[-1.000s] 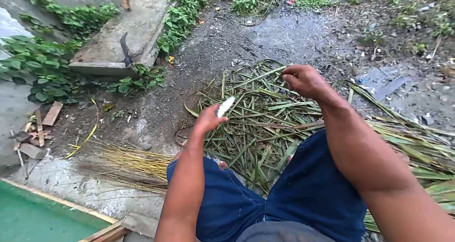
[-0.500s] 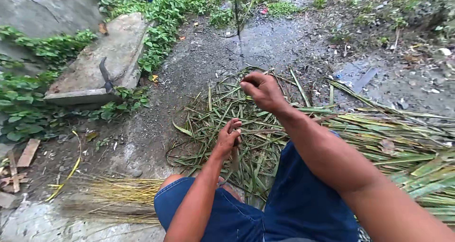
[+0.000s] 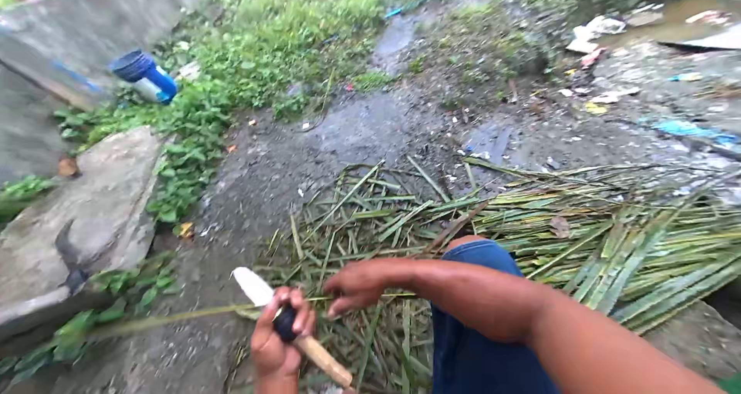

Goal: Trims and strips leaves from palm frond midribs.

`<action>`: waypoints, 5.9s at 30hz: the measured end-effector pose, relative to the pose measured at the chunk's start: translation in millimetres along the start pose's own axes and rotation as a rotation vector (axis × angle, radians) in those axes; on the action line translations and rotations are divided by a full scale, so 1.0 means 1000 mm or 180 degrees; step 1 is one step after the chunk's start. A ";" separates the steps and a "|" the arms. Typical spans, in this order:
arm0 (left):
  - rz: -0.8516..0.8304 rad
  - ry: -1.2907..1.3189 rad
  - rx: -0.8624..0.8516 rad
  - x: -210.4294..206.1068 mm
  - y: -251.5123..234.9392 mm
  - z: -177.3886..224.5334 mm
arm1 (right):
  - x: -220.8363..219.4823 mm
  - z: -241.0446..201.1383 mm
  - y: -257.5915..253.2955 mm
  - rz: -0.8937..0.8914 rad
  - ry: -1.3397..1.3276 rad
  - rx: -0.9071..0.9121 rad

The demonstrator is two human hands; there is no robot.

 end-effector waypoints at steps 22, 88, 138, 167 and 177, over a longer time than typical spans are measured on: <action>-0.2371 -0.6135 0.2683 0.117 0.028 -0.104 | 0.221 0.061 0.182 0.4408 -0.2381 0.0976; 0.0630 -0.3573 0.0746 -0.051 0.041 -0.044 | 0.088 -0.030 0.139 0.3216 -0.0467 0.0843; 0.1585 -0.2370 0.0262 -0.002 0.049 0.009 | 0.034 -0.058 0.118 0.2588 -0.1066 0.1098; 0.0737 -0.3413 0.0316 -0.057 0.051 -0.025 | 0.028 -0.035 0.102 0.2786 -0.1072 0.0636; 0.0749 -0.3570 0.0504 -0.051 0.045 -0.026 | 0.027 -0.037 0.103 0.2685 -0.1162 0.0785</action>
Point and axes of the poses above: each hand's wrist, its own y-axis away from the middle knuckle, its own x-axis out of the back of the hand, z = x × y, the point moved 9 cm from there along -y, towards the middle knuckle, and after that the axes turned 13 degrees about -y, right-handed, at the moved point
